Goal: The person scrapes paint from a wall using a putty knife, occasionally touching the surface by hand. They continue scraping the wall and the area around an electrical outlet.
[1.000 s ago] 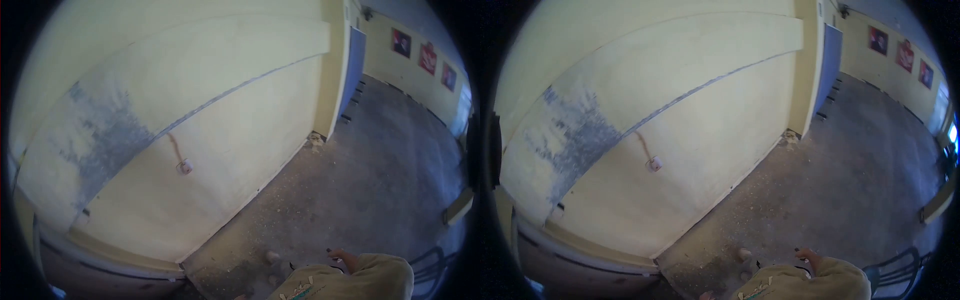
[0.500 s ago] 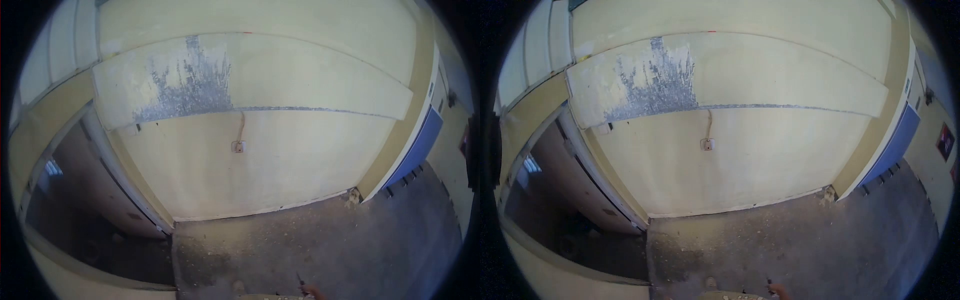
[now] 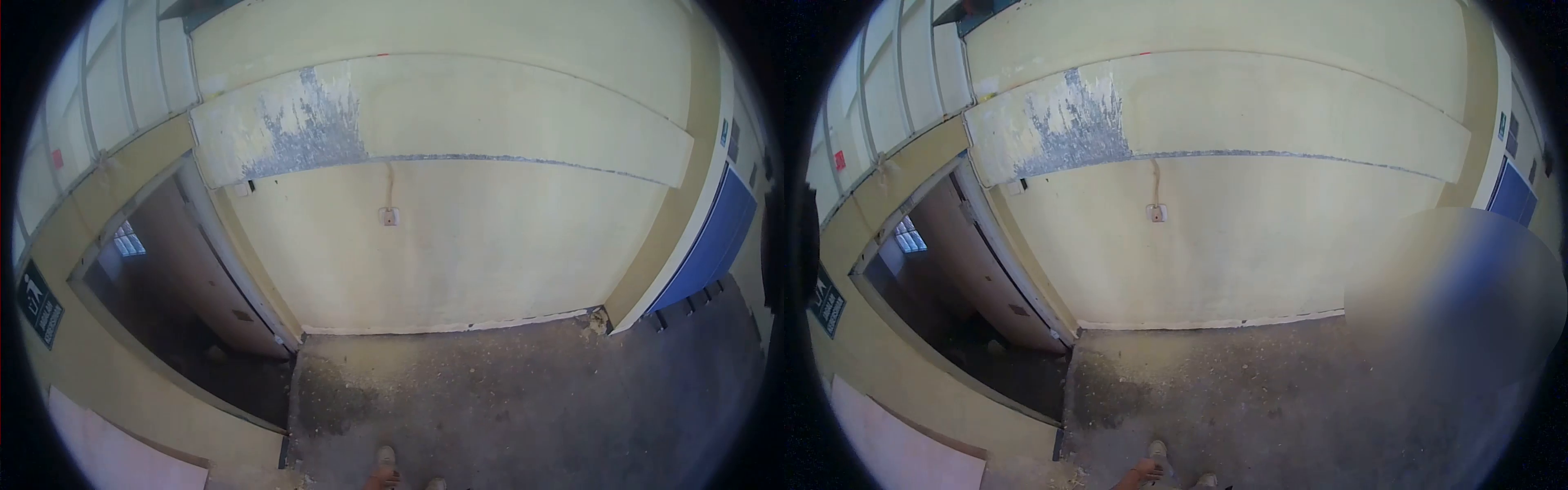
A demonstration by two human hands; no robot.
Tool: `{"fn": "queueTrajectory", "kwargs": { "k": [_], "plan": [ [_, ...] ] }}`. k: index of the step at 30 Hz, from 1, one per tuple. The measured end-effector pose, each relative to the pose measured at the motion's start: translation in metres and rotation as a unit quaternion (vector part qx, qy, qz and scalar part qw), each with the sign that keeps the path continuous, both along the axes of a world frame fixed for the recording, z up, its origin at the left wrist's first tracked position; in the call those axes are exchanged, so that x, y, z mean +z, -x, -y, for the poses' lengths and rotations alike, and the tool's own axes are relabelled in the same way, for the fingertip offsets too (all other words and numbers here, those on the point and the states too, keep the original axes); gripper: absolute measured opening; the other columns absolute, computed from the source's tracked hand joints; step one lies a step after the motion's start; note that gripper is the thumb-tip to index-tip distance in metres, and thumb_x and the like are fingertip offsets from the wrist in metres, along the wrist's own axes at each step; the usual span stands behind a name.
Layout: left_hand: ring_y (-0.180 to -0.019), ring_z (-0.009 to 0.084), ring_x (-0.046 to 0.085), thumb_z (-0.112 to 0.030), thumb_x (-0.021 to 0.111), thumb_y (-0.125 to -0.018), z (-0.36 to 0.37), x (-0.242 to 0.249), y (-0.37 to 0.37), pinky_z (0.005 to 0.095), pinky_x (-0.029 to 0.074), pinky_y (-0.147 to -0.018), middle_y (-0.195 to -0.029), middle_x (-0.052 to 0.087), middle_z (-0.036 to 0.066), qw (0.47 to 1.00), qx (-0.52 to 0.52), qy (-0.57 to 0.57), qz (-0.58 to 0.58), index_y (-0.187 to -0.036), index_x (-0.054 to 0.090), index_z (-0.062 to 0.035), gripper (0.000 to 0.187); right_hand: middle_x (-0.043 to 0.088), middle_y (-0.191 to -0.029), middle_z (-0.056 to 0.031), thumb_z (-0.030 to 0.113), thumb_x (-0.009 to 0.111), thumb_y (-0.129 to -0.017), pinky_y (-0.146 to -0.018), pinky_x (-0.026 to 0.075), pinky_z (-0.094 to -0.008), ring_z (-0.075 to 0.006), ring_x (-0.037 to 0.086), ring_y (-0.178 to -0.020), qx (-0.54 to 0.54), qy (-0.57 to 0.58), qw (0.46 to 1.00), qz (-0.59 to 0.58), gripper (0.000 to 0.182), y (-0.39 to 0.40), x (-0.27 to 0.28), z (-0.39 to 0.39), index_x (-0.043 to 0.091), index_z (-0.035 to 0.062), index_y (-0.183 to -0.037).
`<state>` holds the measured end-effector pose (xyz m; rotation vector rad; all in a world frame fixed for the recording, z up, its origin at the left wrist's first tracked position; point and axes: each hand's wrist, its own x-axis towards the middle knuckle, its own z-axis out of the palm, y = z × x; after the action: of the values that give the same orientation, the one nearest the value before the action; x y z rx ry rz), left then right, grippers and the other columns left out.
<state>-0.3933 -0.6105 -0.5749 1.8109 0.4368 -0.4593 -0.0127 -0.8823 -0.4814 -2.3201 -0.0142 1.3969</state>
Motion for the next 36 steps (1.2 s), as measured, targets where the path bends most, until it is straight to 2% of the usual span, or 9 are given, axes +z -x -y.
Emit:
{"fn": "queueTrajectory", "kwargs": {
  "k": [3,6,12,13,15,17,20,26,36],
  "plan": [
    [-0.094,0.0326,0.063,-0.015,0.071,-0.075,0.013,0.016,-0.006,0.0437,0.052,-0.082,-0.103,0.067,0.009,0.932,-0.222,-0.286,0.026,-0.113,0.063,-0.0072,0.040,0.064,-0.083,-0.0083,0.023,0.060,-0.091,-0.061,0.051,-0.0354,-0.0168,0.059,-0.064,-0.017,-0.024,0.999,0.011,0.037,-0.006,0.013,0.014,0.057,0.0043,-0.122],
    [-0.096,0.0311,0.063,-0.019,0.072,-0.077,-0.006,0.043,0.018,0.0428,0.052,-0.083,-0.107,0.066,0.008,0.932,-0.145,-0.324,-0.069,-0.112,0.064,-0.0088,0.037,0.064,-0.084,-0.0086,0.025,0.060,-0.091,-0.062,0.050,-0.0355,-0.0170,0.059,-0.064,-0.036,-0.049,0.998,0.020,0.038,-0.011,0.023,0.030,0.057,0.0046,-0.123],
    [-0.100,0.0441,0.062,-0.034,0.046,-0.096,-0.132,0.114,-0.005,0.0530,0.048,-0.085,-0.102,0.067,0.023,0.890,0.268,-0.360,-0.080,-0.117,0.063,-0.0155,0.033,0.064,-0.086,-0.0090,0.027,0.058,-0.092,-0.063,0.050,-0.0358,-0.0176,0.059,-0.066,-0.083,-0.083,0.992,0.037,0.040,-0.013,0.048,0.049,0.056,0.0051,-0.125],
    [-0.114,0.0445,0.056,-0.036,0.046,-0.096,-0.158,0.147,-0.017,0.0502,0.044,-0.096,-0.118,0.062,0.026,0.878,0.221,-0.408,-0.114,-0.123,0.062,-0.0162,0.037,0.064,-0.086,-0.0091,0.028,0.058,-0.092,-0.063,0.050,-0.0359,-0.0177,0.059,-0.066,-0.089,-0.086,0.992,0.041,0.040,-0.012,0.052,0.051,0.056,0.0052,-0.126],
    [-0.138,0.0416,0.034,-0.035,0.048,-0.097,-0.194,0.235,-0.068,0.0435,0.027,-0.115,-0.148,0.034,0.030,0.805,0.539,-0.234,-0.084,-0.139,0.050,-0.0159,0.047,0.064,-0.087,-0.0093,0.028,0.058,-0.092,-0.064,0.050,-0.0360,-0.0179,0.058,-0.067,-0.100,-0.089,0.990,0.046,0.041,-0.012,0.062,0.049,0.055,0.0054,-0.126],
    [-0.138,0.0445,0.031,-0.038,0.051,-0.097,-0.269,0.287,-0.089,0.0429,0.026,-0.115,-0.147,0.032,0.032,0.848,0.266,-0.458,-0.033,-0.142,0.040,0.0032,0.061,0.063,-0.088,-0.0094,0.029,0.057,-0.093,-0.064,0.050,-0.0361,-0.0181,0.058,-0.068,-0.106,-0.091,0.989,0.054,0.042,-0.012,0.073,0.047,0.055,0.0056,-0.127],
    [-0.144,0.0400,0.020,-0.043,0.052,-0.097,-0.309,0.396,-0.159,0.0416,0.018,-0.119,-0.152,0.025,0.030,0.779,0.516,-0.306,0.183,-0.147,0.025,0.0083,0.077,0.063,-0.089,-0.0097,0.030,0.056,-0.093,-0.065,0.050,-0.0362,-0.0184,0.058,-0.068,-0.117,-0.092,0.987,0.066,0.043,-0.015,0.089,0.036,0.055,0.0058,-0.128],
    [-0.147,0.0415,-0.001,-0.046,0.049,-0.098,-0.409,0.528,-0.254,0.0443,0.013,-0.120,-0.156,-0.002,0.032,0.758,0.456,-0.388,0.257,-0.151,0.007,0.0055,0.085,0.063,-0.091,-0.0102,0.033,0.055,-0.094,-0.066,0.049,-0.0365,-0.0189,0.058,-0.070,-0.140,-0.089,0.981,0.102,0.045,-0.033,0.125,-0.018,0.054,0.0064,-0.130],
    [-0.144,0.0499,0.003,-0.045,0.045,-0.098,-0.638,0.585,-0.378,0.0551,0.010,-0.117,-0.155,0.002,0.034,0.568,0.455,-0.596,0.339,-0.151,0.007,0.0054,0.083,0.063,-0.095,-0.0110,0.037,0.052,-0.095,-0.069,0.049,-0.0370,-0.0199,0.057,-0.073,-0.193,-0.044,0.963,0.184,0.049,-0.080,0.197,-0.180,0.053,0.0073,-0.134]
  ]
}}
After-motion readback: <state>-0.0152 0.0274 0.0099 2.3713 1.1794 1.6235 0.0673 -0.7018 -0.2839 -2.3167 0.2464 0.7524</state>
